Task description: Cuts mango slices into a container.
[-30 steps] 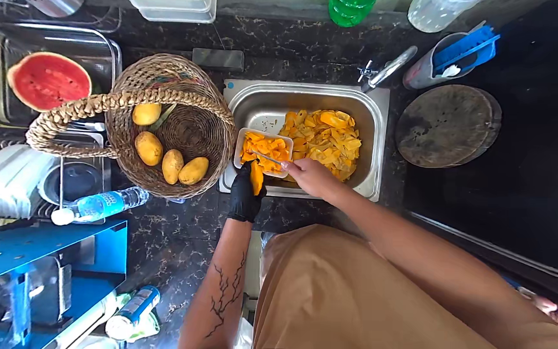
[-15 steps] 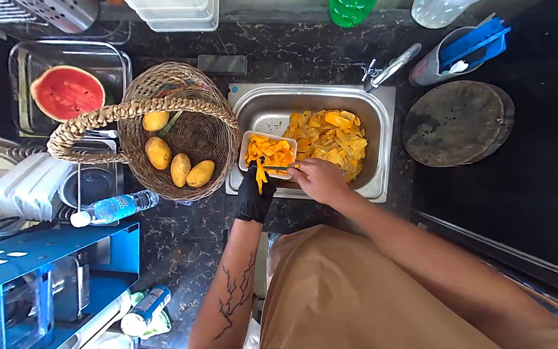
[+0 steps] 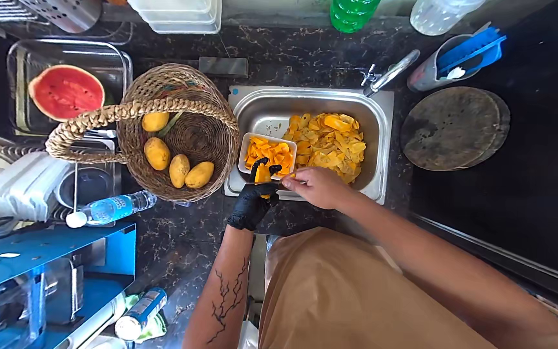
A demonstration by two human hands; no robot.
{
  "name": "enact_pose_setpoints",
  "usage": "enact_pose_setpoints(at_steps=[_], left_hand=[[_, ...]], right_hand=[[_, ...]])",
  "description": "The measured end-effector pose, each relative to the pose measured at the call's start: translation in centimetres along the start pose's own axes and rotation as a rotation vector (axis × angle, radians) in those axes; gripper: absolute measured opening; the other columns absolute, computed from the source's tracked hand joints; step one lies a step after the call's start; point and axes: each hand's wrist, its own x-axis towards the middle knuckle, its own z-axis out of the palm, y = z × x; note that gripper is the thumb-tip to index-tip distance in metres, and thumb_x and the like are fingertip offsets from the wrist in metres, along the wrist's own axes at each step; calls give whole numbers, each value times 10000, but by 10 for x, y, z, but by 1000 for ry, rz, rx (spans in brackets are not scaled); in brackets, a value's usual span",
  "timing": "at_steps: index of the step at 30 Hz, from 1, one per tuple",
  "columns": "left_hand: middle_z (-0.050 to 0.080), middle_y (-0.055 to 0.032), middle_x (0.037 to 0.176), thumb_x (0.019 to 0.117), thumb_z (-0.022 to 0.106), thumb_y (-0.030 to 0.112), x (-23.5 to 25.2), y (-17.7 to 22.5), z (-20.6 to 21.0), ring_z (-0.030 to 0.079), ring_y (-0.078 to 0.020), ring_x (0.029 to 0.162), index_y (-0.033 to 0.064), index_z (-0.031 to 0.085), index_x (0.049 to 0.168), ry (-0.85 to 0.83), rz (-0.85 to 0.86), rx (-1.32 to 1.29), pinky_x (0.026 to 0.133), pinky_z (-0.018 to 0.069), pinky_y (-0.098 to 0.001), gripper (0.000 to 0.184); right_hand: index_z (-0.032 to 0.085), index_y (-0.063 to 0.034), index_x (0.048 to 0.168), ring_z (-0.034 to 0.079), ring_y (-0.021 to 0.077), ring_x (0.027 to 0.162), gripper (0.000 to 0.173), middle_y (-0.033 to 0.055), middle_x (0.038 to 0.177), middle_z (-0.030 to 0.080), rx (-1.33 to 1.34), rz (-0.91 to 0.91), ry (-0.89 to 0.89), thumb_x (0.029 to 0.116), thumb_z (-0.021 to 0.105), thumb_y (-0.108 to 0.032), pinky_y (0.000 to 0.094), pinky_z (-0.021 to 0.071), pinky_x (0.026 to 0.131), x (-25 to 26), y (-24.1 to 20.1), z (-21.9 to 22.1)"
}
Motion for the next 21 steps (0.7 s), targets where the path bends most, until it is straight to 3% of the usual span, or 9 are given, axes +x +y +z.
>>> enact_pose_setpoints(at_steps=[3, 6, 11, 15, 19, 21], left_hand=[[698, -136, 1088, 770, 555, -132, -5, 0, 8, 681, -161, 778, 108, 574, 1259, 21, 2, -33, 582, 548, -270, 545], [700, -133, 912, 796, 496, -160, -8, -2, 18, 693, -183, 737, 54, 573, 1123, 179, 47, -85, 601, 574, -291, 398], [661, -124, 951, 888, 498, -80, -4, -7, 19, 629, -167, 666, 107, 558, 1222, 244, 86, -119, 549, 536, -288, 388], [591, -76, 770, 930, 476, -6, 2, -12, 20, 571, -153, 581, 85, 550, 1092, 325, 126, -193, 520, 510, -287, 200], [566, -84, 764, 937, 477, 1, 7, -17, 19, 583, -167, 585, 85, 513, 1226, 403, 146, -216, 530, 534, -309, 302], [588, -97, 791, 908, 492, -17, 11, -18, 19, 593, -183, 599, 74, 521, 1194, 432, 152, -202, 541, 540, -333, 302]], right_hand=[[764, -267, 1171, 691, 154, 1003, 407, -17, 1034, 735, -51, -49, 43, 1057, 473, -526, 472, 556, 893, -1, 2, 8], [760, -278, 1184, 684, 175, 1009, 422, -3, 1016, 727, -102, -10, 116, 1053, 458, -542, 479, 545, 891, 4, 3, 16], [763, -264, 1168, 683, 202, 1053, 470, 13, 1071, 731, -94, 142, 69, 1054, 431, -576, 520, 535, 897, 10, -2, 19], [762, -158, 1053, 684, 261, 1042, 551, 68, 1057, 724, -111, 230, 32, 1055, 414, -586, 553, 528, 879, 15, -12, 21], [712, -114, 901, 690, 293, 935, 604, 101, 914, 705, -155, 300, 39, 1062, 378, -591, 561, 527, 777, 18, -18, 27], [684, -104, 883, 695, 314, 914, 606, 119, 878, 698, -178, 348, 44, 1072, 355, -577, 566, 527, 752, 20, -20, 25]])
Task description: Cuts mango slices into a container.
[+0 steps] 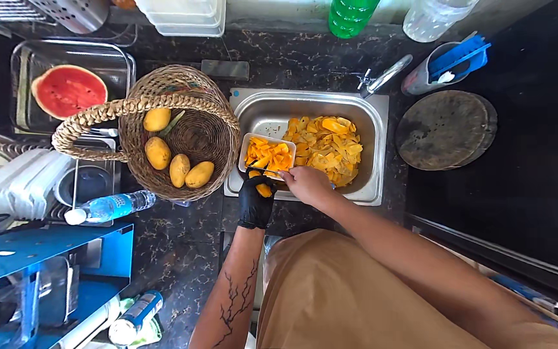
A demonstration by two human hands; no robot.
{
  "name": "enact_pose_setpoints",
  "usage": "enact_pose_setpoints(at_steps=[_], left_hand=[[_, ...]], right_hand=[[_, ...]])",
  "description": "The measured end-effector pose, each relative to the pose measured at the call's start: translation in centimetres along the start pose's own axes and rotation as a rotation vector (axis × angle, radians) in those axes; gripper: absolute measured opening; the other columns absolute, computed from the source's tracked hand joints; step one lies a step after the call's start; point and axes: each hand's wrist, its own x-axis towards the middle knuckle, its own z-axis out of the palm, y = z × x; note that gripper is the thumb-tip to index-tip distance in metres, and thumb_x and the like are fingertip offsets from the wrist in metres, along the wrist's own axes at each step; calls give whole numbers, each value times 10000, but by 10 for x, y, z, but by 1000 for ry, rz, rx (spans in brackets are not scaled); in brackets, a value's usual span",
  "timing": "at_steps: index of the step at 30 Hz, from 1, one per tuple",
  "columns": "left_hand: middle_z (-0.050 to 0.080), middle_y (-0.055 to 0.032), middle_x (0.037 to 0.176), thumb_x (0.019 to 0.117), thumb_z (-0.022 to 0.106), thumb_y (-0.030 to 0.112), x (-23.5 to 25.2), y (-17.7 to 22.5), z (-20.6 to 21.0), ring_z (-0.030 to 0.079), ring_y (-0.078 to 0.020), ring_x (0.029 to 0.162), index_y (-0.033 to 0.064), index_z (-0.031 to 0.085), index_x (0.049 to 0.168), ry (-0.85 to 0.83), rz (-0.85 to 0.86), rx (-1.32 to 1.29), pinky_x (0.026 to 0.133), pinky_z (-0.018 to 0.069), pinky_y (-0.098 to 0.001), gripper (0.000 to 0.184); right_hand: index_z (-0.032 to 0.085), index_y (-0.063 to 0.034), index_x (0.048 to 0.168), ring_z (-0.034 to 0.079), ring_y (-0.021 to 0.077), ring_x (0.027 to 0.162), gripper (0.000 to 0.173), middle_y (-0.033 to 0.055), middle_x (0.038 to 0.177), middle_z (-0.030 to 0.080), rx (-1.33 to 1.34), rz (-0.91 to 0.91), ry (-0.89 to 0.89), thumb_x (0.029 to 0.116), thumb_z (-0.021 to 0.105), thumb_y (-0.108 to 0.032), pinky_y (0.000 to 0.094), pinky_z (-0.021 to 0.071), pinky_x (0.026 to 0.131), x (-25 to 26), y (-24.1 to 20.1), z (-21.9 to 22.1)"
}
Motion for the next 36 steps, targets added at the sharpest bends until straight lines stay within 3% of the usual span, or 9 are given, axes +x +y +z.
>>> enact_pose_setpoints(at_steps=[4, 9, 17, 20, 23, 27, 31, 33, 36], left_hand=[[644, -159, 1064, 935, 463, -11, 2, 5, -2, 598, -198, 662, 87, 468, 1376, 56, -20, 76, 553, 518, -347, 452], [655, -175, 1104, 959, 426, -21, 3, 5, -1, 587, -182, 622, 99, 447, 1382, 49, 2, 80, 523, 498, -322, 441], [646, -116, 1060, 959, 451, 20, 10, 0, 1, 550, -139, 591, 125, 435, 1420, 25, 108, 272, 492, 471, -296, 474], [587, -88, 1357, 1045, 496, 221, -6, -10, 21, 635, -208, 1082, 183, 369, 1537, -297, 147, 366, 889, 559, -424, 510], [299, -77, 1654, 1045, 521, 409, -16, -3, 46, 376, -229, 1468, 180, 227, 1631, -466, 202, 657, 1164, 381, -499, 694], [576, -129, 1390, 981, 655, 287, -9, 37, 38, 609, -216, 1191, 103, 469, 1487, -277, 502, 847, 959, 543, -421, 569], [657, -122, 1196, 997, 611, 212, 27, 108, -13, 654, -192, 1026, 41, 541, 1355, -41, 658, 965, 870, 569, -406, 403], [663, -161, 1219, 967, 657, 241, 49, 145, -34, 661, -255, 1090, 25, 547, 1357, 136, 605, 1217, 940, 558, -486, 460], [641, -243, 1234, 859, 759, 374, 70, 184, -59, 620, -421, 1156, 36, 594, 1316, 339, 452, 1661, 963, 491, -672, 591]], right_hand=[[685, -80, 906, 695, 338, 849, 598, 153, 851, 687, 61, 72, -58, 1086, 342, -535, 575, 539, 723, 9, 10, -12], [707, -70, 973, 566, 176, 495, 652, 77, 639, 608, 346, 182, -249, 1086, 314, -578, 349, 507, 518, 52, 46, -5], [721, -82, 995, 545, 170, 558, 637, 68, 699, 609, 297, 226, -205, 1068, 361, -603, 385, 494, 568, 2, 146, -28], [682, -28, 1184, 610, 229, 688, 609, 142, 881, 656, 509, 263, -56, 1071, 411, -562, 461, 552, 684, -34, 178, -27], [634, -9, 1182, 574, 128, 597, 397, 61, 792, 615, 677, 323, 51, 1085, 505, -372, 332, 538, 586, -58, 180, -20], [681, -27, 1190, 644, 162, 640, 332, 82, 812, 669, 648, 201, 263, 1077, 521, -295, 379, 580, 617, -91, 159, -32], [607, -48, 1360, 661, 195, 707, 404, 113, 896, 676, 550, 67, 482, 1090, 437, -296, 398, 584, 657, -88, 140, -23], [584, 16, 1318, 685, 413, 910, 414, 264, 1014, 677, 297, 197, 237, 1104, 415, -296, 630, 540, 822, -64, 148, -9], [658, -24, 1188, 676, 429, 980, 378, 253, 1043, 686, 202, 328, -13, 1085, 453, -325, 664, 510, 852, -45, 150, 9]])
